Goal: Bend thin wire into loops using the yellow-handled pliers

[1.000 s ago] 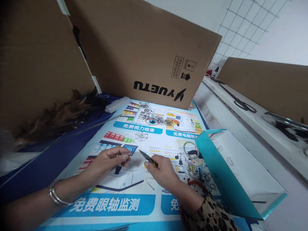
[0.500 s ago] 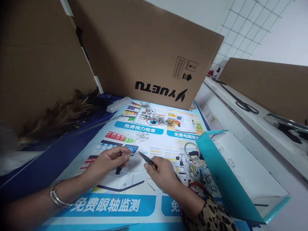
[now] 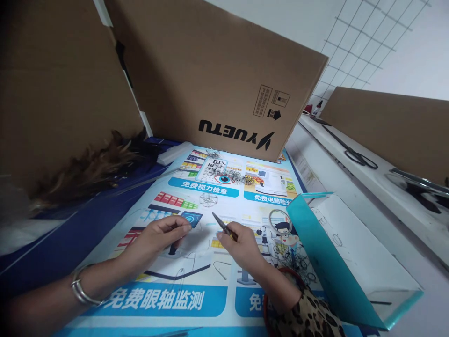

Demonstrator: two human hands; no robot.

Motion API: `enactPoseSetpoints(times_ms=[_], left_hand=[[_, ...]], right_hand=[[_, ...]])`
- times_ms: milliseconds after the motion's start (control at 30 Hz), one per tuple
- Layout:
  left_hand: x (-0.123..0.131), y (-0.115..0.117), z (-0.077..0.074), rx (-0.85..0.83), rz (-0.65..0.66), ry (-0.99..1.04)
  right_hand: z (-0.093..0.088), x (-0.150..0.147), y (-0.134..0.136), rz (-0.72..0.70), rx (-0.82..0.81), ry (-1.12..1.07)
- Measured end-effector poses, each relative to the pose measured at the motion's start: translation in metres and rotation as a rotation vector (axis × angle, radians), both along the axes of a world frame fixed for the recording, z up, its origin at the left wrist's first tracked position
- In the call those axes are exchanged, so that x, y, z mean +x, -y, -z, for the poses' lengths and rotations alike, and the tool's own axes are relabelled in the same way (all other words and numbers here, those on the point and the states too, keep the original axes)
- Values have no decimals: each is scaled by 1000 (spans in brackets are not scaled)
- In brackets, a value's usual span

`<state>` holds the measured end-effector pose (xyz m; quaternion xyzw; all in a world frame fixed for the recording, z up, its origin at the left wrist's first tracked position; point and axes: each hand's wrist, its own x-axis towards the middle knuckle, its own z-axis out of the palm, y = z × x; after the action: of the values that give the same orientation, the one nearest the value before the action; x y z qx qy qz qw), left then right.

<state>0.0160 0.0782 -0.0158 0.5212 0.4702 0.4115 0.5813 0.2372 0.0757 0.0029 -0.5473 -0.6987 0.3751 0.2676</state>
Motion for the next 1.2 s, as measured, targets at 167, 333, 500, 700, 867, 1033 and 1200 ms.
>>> enactPoseSetpoints(times_ms=[167,333,500,700,867,1033,1200], left_hand=[[7,10,2,71,169,-90],[8,13,5,98,198,-123],[8,13,1,75,201,-116],[7,12,-1,80,154,-121],[7,12,1,43,164,-98],[6,10,4,-13,215,-101],[5,8,5,22,229,-128]], right_hand=[[-5,-15,3,-67,-101,-270],[4,-25,8,-55,-99,-346],[6,-28,11,12,-29,-304],[1,-27,13,9,54,-169],[3,-25,14,-34,170,-53],[4,-24,12,-4,94,-29],[6,-25,11,9,66,-43]])
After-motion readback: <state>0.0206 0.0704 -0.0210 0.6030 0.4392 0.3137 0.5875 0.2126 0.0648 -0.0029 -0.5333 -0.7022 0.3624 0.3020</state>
